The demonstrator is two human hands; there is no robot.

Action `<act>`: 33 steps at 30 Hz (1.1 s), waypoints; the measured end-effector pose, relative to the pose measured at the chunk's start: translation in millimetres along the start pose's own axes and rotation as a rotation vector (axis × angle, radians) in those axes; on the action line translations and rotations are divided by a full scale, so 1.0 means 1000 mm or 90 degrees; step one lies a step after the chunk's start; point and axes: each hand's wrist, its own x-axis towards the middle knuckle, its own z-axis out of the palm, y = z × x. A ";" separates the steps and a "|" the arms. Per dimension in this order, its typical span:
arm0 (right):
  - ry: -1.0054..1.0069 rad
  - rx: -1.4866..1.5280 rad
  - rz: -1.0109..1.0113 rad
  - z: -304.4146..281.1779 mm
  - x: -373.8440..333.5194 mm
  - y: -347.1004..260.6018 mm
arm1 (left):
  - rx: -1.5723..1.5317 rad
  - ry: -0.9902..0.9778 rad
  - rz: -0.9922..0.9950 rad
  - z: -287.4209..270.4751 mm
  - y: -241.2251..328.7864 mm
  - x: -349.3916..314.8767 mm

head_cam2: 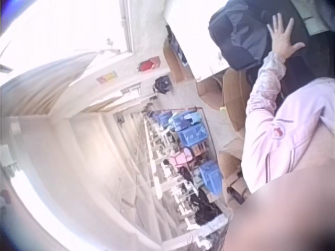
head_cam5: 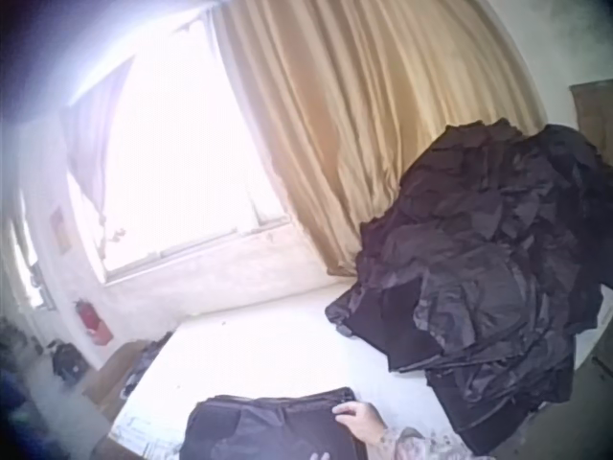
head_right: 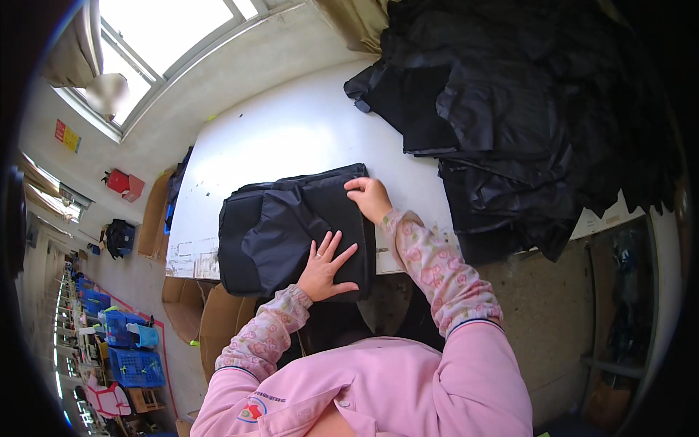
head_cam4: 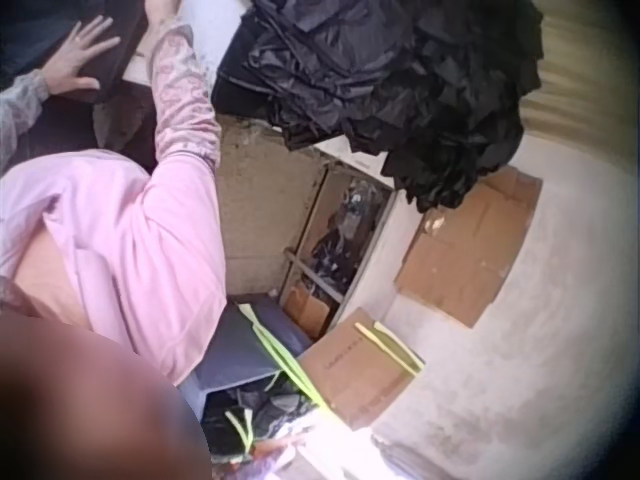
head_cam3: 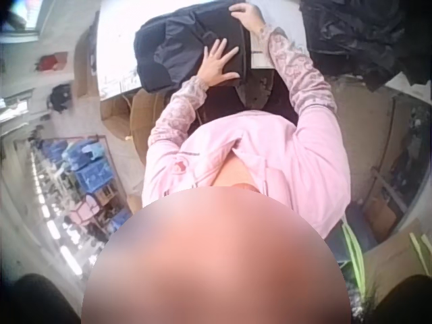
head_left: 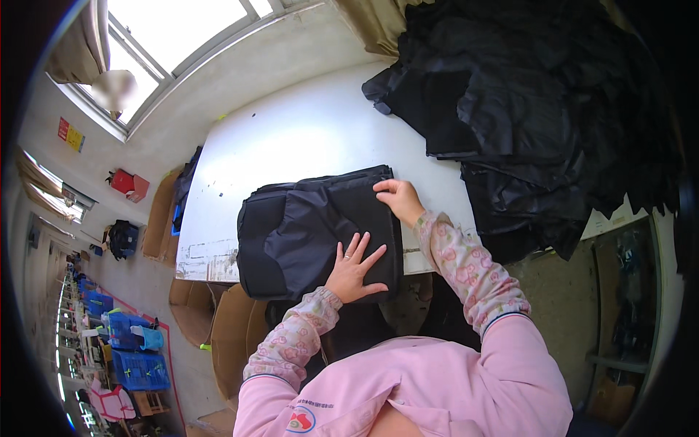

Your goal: Manually inspecting, flipping, and stacking black garment components on a workbench.

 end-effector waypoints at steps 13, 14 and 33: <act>-0.076 -0.411 -0.208 -0.021 0.030 -0.041 | -0.046 0.012 0.020 0.001 -0.002 0.002; -0.116 -0.489 -0.195 -0.014 0.018 -0.031 | -0.048 0.006 0.015 0.000 -0.003 0.002; -0.040 -0.795 0.035 -0.227 0.009 -0.067 | -0.200 -0.057 -0.008 -0.015 -0.015 0.010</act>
